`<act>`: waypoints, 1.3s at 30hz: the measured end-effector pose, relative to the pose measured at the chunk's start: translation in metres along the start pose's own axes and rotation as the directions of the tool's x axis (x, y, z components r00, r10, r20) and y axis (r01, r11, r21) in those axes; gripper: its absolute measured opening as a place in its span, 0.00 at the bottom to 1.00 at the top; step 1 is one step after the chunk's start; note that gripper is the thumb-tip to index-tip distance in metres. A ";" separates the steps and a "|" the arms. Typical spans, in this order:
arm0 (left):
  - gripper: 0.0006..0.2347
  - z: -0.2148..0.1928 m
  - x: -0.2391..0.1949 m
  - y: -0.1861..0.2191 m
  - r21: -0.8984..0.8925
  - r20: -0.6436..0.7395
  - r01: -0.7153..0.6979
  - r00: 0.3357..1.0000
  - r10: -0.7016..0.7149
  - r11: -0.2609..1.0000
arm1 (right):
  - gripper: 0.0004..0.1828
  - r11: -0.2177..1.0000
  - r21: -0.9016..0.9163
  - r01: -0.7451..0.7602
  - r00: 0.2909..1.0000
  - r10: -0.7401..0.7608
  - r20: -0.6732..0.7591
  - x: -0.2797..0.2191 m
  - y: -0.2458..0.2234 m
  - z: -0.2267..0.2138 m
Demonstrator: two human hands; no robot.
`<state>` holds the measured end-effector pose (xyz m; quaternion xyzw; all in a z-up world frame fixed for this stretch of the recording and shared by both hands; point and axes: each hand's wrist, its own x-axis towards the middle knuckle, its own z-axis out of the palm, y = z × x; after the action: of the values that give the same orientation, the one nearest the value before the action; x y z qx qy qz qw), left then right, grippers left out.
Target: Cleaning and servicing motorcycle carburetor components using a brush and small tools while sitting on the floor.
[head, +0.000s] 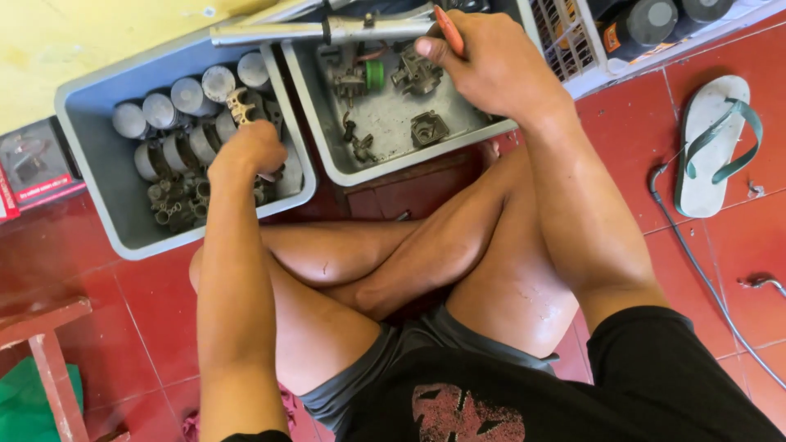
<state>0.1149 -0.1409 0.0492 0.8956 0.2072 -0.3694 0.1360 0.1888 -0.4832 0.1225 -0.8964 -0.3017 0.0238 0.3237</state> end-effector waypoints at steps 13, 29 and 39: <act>0.31 0.117 0.115 0.179 0.118 -0.569 -0.577 0.628 0.531 0.808 | 0.25 0.994 0.041 -0.098 0.904 0.106 -0.413 0.002 0.004 0.003; 0.14 0.076 0.075 0.195 0.446 -0.323 -0.385 0.772 0.547 0.808 | 0.16 0.943 0.326 -0.068 0.683 0.283 -0.674 -0.018 0.058 -0.001; 0.34 0.111 0.096 0.251 0.544 -0.303 -0.517 0.613 0.729 0.661 | 0.16 0.841 0.540 -0.024 0.605 0.442 -0.662 -0.023 0.074 -0.016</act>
<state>0.2276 -0.3793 -0.0741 0.9799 -0.1794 -0.0865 0.0125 0.2125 -0.5502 0.0869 -0.7428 0.0044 -0.2403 0.6248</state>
